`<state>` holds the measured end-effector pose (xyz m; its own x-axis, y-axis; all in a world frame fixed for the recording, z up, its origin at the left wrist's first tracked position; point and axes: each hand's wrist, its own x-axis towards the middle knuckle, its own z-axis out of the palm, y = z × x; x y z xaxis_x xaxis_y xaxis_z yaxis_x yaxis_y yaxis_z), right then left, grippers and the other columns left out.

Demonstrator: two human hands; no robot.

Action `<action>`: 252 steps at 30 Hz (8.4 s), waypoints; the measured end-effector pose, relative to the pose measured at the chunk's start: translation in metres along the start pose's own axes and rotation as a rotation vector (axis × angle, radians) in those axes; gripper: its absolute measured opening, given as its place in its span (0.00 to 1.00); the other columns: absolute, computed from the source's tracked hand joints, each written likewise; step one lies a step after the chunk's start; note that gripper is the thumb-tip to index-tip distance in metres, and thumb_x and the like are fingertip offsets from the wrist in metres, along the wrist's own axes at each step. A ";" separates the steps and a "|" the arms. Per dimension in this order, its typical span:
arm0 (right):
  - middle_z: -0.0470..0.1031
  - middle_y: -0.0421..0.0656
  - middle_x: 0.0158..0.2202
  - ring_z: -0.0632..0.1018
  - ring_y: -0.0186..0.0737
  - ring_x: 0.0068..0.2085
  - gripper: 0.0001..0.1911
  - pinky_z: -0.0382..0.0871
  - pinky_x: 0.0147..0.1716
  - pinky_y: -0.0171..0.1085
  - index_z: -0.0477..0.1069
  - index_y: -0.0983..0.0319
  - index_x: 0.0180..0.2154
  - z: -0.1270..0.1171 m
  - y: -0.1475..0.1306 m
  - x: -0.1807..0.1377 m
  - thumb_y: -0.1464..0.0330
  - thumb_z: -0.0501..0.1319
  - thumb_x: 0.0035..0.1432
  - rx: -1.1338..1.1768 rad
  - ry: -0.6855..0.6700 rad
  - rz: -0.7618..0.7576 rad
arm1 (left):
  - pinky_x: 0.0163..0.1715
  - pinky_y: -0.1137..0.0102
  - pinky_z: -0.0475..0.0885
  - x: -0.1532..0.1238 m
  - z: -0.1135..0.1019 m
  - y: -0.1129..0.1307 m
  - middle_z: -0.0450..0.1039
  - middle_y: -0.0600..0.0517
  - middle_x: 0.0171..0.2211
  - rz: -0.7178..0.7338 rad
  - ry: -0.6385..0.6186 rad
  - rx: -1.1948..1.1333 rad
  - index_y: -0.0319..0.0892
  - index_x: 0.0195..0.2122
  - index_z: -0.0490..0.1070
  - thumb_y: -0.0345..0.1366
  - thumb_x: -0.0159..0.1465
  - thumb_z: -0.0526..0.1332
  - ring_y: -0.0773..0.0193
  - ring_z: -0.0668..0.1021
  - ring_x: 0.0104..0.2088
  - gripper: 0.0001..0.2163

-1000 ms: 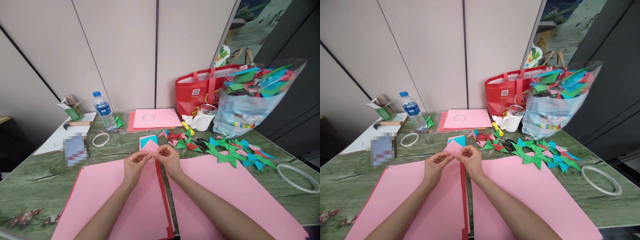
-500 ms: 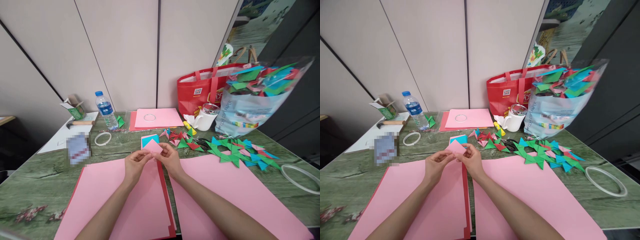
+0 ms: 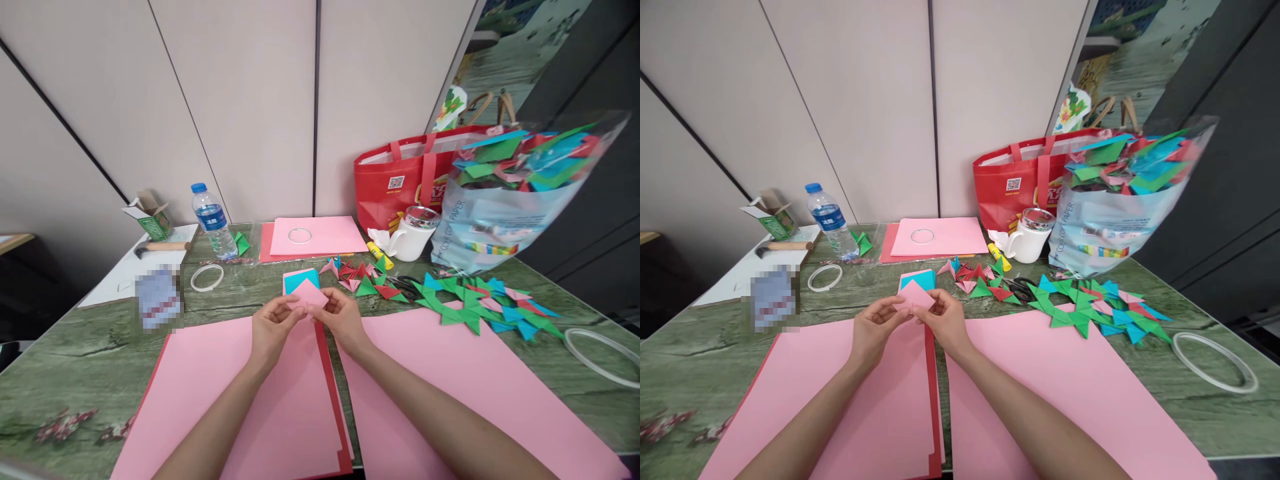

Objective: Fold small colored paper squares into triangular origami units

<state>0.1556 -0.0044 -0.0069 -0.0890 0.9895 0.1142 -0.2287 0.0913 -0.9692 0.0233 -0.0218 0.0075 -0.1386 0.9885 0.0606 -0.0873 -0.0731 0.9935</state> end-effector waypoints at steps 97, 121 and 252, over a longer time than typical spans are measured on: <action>0.73 0.43 0.35 0.73 0.40 0.37 0.08 0.68 0.37 0.38 0.74 0.59 0.33 -0.008 0.003 0.000 0.67 0.59 0.49 -0.272 -0.025 -0.169 | 0.28 0.64 0.74 0.000 -0.006 0.000 0.76 0.48 0.22 -0.206 -0.331 -0.005 0.36 0.28 0.73 0.40 0.50 0.63 0.59 0.78 0.24 0.11; 0.73 0.43 0.31 0.73 0.36 0.32 0.09 0.68 0.33 0.35 0.74 0.57 0.36 -0.012 0.009 0.000 0.68 0.57 0.54 -0.573 -0.185 -0.506 | 0.28 0.73 0.69 0.006 -0.012 -0.004 0.71 0.52 0.24 0.074 -0.199 0.230 0.38 0.23 0.71 0.37 0.51 0.62 0.66 0.73 0.28 0.07; 0.71 0.43 0.31 0.73 0.36 0.30 0.12 0.70 0.25 0.33 0.68 0.61 0.39 -0.009 0.014 -0.003 0.65 0.57 0.51 -0.367 0.115 -0.248 | 0.38 0.65 0.71 0.014 -0.016 -0.003 0.74 0.50 0.34 -0.122 -0.226 -0.206 0.41 0.48 0.64 0.32 0.48 0.65 0.63 0.75 0.33 0.25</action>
<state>0.1617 -0.0054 -0.0226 0.0383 0.9367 0.3481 0.1313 0.3406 -0.9310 0.0056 -0.0104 0.0041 0.1055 0.9943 -0.0148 -0.2907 0.0451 0.9557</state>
